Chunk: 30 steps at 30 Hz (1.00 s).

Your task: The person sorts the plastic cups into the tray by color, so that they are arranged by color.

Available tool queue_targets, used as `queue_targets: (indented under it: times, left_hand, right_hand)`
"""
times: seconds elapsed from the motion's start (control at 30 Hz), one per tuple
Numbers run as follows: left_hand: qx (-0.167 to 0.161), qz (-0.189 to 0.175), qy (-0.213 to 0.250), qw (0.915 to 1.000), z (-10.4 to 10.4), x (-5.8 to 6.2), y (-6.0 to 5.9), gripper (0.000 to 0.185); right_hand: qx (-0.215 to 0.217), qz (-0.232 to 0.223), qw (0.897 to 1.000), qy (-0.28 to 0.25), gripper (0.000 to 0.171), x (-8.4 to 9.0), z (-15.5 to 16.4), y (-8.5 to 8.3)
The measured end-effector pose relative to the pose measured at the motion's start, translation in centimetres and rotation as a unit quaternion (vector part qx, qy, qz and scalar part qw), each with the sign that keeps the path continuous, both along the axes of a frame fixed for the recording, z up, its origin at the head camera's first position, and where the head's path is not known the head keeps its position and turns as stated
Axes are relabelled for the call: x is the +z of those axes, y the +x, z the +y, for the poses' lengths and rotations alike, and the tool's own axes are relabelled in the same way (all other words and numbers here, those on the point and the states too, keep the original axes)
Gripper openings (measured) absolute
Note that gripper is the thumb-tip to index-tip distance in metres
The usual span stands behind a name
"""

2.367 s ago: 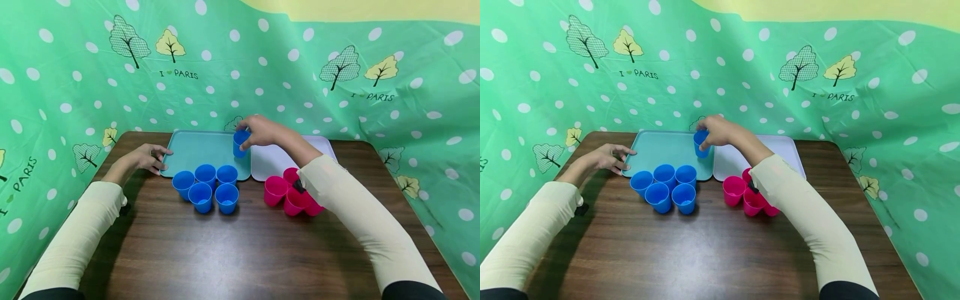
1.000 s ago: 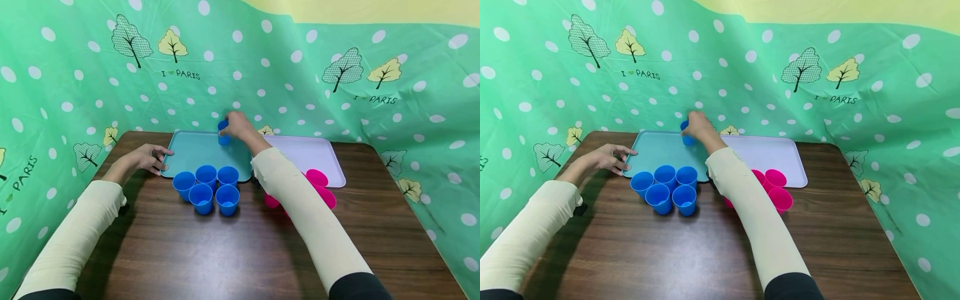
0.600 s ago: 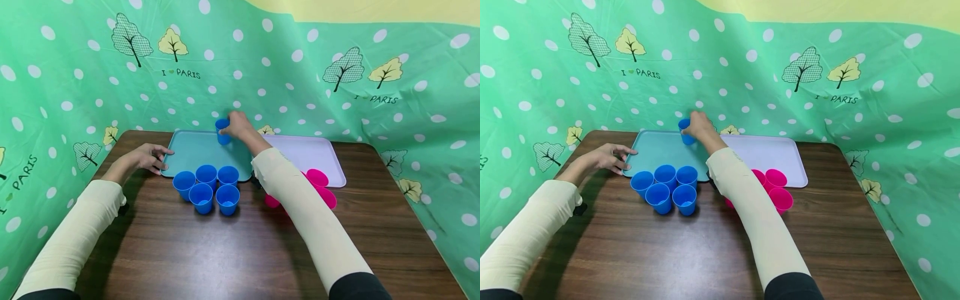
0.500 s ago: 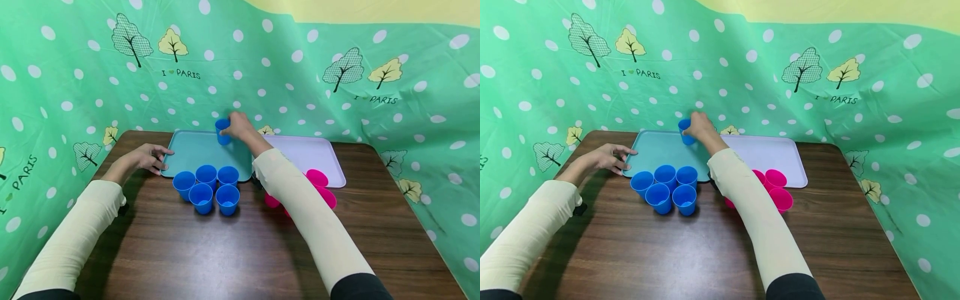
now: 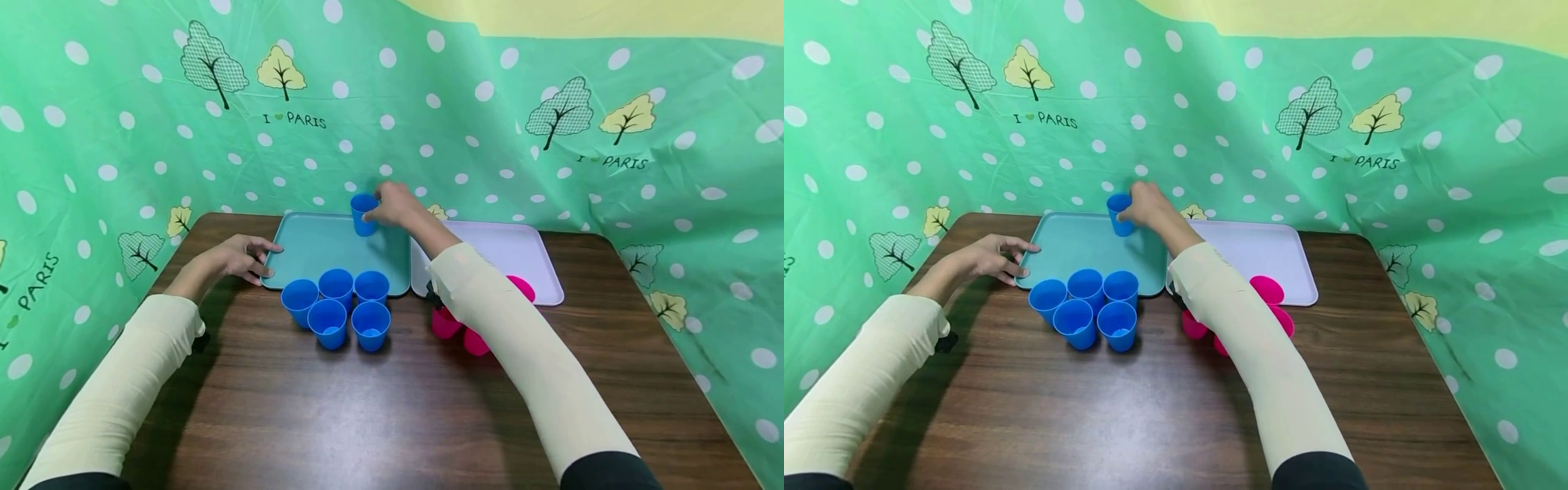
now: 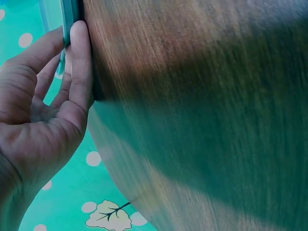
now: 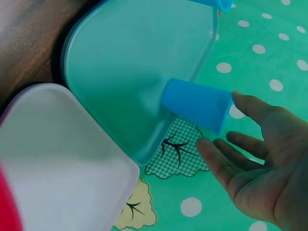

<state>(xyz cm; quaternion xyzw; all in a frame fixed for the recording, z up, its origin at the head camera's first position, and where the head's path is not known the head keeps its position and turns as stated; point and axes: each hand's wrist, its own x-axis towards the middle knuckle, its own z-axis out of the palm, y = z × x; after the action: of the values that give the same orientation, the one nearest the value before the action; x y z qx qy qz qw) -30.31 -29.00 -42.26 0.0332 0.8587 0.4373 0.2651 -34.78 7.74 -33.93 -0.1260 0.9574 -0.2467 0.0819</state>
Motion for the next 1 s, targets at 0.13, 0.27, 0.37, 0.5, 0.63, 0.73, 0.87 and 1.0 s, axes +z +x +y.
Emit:
queue_targets:
  times: [0.13, 0.27, 0.37, 0.5, 0.63, 0.73, 0.87, 1.0]
  left_hand:
    - [-0.001, 0.0, 0.0, 1.0, 0.0, 0.0, 0.0, 0.07]
    - [0.0, 0.0, -0.002, 1.0, 0.0, -0.1, 0.0, 0.07]
    - [-0.001, 0.001, -0.001, 1.0, 0.0, -0.2, 0.0, 0.07]
    - [-0.001, 0.0, 0.001, 1.0, 0.0, -0.2, 0.0, 0.071]
    - [0.002, 0.0, 0.0, 1.0, 0.0, -0.2, 0.0, 0.071]
    - [0.004, 0.001, -0.002, 1.0, -0.1, -0.3, -0.1, 0.071]
    - [0.003, 0.004, -0.004, 1.0, -0.1, -0.4, -0.1, 0.071]
    - [0.002, 0.007, -0.004, 1.0, -0.1, -0.4, -0.1, 0.071]
  right_hand:
    - [0.012, -0.003, 1.0, 0.011, 0.065, 0.1, 0.7, 0.2]
    - [0.024, -0.002, 1.0, 0.017, 0.064, 0.3, 1.4, 0.6]
    - [0.033, 0.0, 0.999, 0.024, 0.062, 0.4, 1.8, 1.0]
    - [0.054, -0.003, 0.998, 0.035, 0.061, 0.7, 2.2, 1.6]
    - [0.083, -0.006, 0.996, 0.036, 0.062, 0.9, 2.3, 2.3]
    - [0.102, -0.004, 0.994, 0.036, 0.06, 1.2, 2.5, 2.9]
    - [0.124, -0.003, 0.992, 0.038, 0.057, 1.4, 2.6, 3.6]
    - [0.139, -0.005, 0.99, 0.033, 0.055, 1.7, 2.7, 4.5]
